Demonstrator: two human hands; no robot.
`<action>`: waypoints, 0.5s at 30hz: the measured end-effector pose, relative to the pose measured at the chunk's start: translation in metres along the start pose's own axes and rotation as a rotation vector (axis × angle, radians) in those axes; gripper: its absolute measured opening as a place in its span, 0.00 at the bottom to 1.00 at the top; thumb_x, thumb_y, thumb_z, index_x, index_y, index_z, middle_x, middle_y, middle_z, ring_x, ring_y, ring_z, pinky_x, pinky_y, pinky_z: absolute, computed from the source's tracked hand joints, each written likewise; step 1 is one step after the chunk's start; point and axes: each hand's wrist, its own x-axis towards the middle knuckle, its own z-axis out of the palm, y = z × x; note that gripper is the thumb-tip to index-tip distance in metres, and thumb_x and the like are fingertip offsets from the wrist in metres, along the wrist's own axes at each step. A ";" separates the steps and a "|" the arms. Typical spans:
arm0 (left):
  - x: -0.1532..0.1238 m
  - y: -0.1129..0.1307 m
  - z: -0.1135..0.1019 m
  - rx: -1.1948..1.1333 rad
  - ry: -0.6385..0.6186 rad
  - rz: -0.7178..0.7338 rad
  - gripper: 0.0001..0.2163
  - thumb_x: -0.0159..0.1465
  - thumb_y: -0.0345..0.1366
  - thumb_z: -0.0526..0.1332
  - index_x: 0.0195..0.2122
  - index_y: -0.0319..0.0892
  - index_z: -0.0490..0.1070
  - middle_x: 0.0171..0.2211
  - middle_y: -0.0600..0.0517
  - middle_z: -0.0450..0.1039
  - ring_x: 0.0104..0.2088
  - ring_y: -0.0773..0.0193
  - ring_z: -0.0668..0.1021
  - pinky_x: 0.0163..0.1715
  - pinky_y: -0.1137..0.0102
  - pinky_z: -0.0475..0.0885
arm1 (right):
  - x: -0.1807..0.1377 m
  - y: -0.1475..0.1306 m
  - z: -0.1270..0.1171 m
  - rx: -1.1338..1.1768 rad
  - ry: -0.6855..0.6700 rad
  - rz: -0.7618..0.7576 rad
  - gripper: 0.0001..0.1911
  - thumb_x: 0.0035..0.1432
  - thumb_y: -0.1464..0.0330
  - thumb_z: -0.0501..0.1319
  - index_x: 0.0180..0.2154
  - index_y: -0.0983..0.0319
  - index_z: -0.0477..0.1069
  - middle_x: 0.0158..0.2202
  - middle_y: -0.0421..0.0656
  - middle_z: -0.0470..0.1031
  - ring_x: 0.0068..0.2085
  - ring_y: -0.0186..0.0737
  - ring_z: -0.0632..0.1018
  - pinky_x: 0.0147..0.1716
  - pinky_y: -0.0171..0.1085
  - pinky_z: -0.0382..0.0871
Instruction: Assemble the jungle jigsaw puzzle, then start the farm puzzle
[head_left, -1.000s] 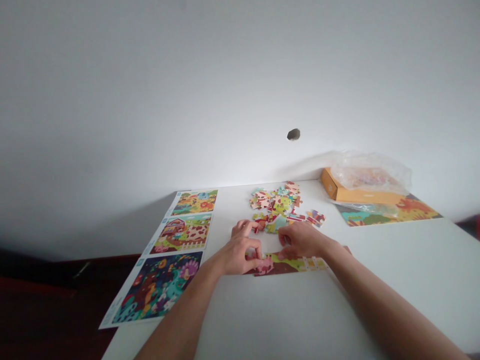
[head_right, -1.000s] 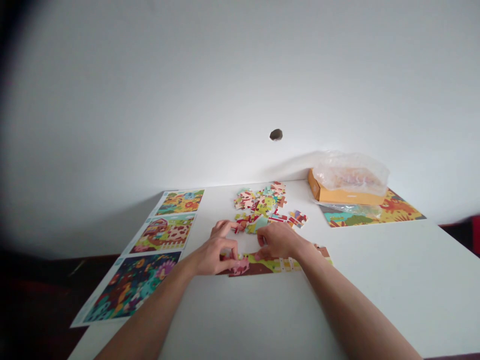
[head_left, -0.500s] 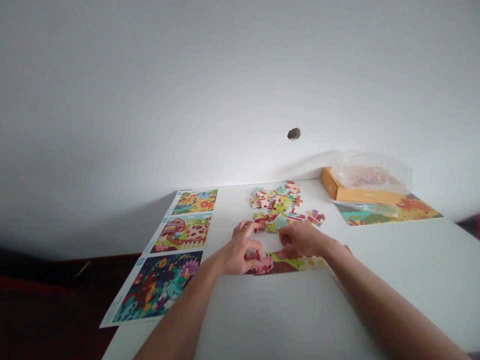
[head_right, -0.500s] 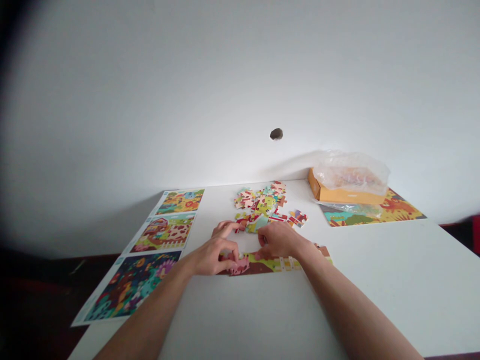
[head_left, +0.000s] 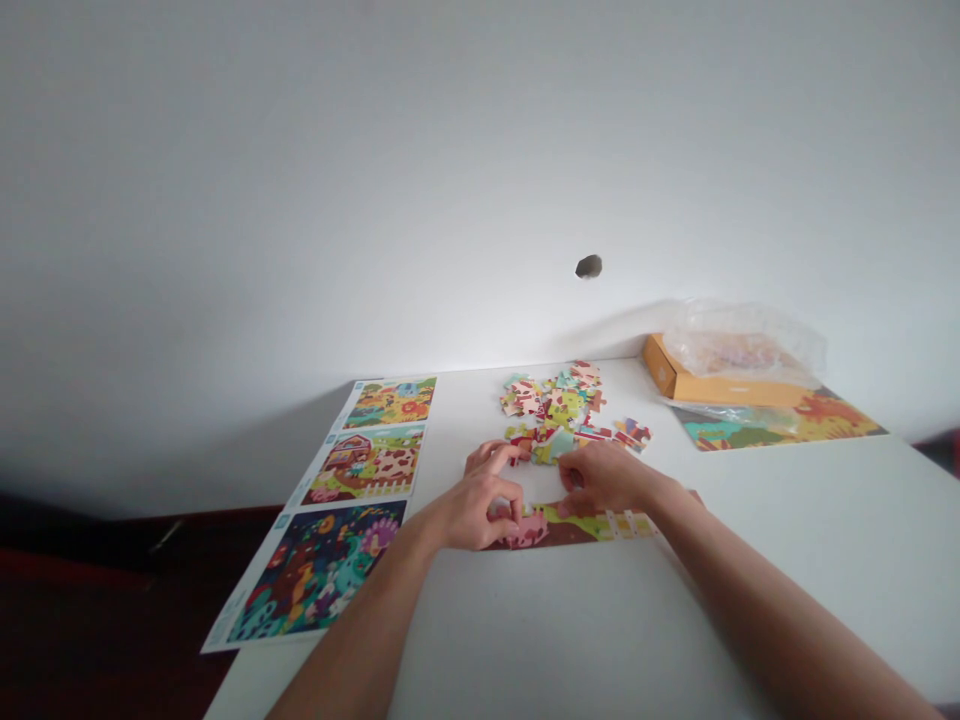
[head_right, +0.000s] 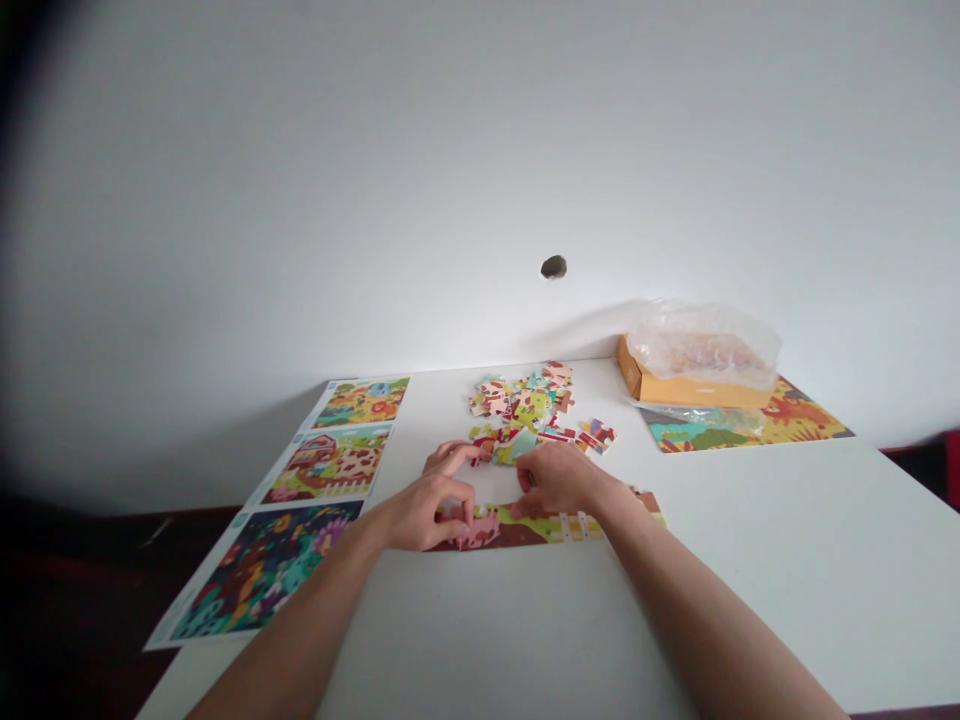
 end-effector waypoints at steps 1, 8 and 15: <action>0.000 0.000 0.000 0.002 -0.001 -0.001 0.04 0.51 0.32 0.70 0.26 0.46 0.78 0.60 0.51 0.57 0.61 0.46 0.58 0.62 0.52 0.54 | 0.000 0.000 0.000 0.000 -0.001 -0.003 0.17 0.48 0.51 0.67 0.32 0.57 0.75 0.30 0.39 0.77 0.30 0.37 0.74 0.26 0.32 0.52; 0.000 0.000 0.000 0.013 -0.007 0.003 0.06 0.49 0.28 0.69 0.25 0.46 0.77 0.60 0.53 0.57 0.61 0.46 0.58 0.62 0.51 0.53 | -0.001 0.001 -0.001 0.001 -0.009 -0.001 0.18 0.49 0.51 0.68 0.32 0.58 0.75 0.29 0.39 0.77 0.30 0.37 0.74 0.26 0.33 0.54; 0.000 0.001 0.000 0.008 -0.024 -0.002 0.06 0.49 0.27 0.69 0.25 0.46 0.76 0.61 0.53 0.56 0.63 0.46 0.56 0.63 0.50 0.51 | -0.001 0.001 -0.002 0.006 -0.001 -0.010 0.18 0.49 0.50 0.67 0.31 0.57 0.74 0.29 0.39 0.77 0.30 0.37 0.74 0.26 0.33 0.53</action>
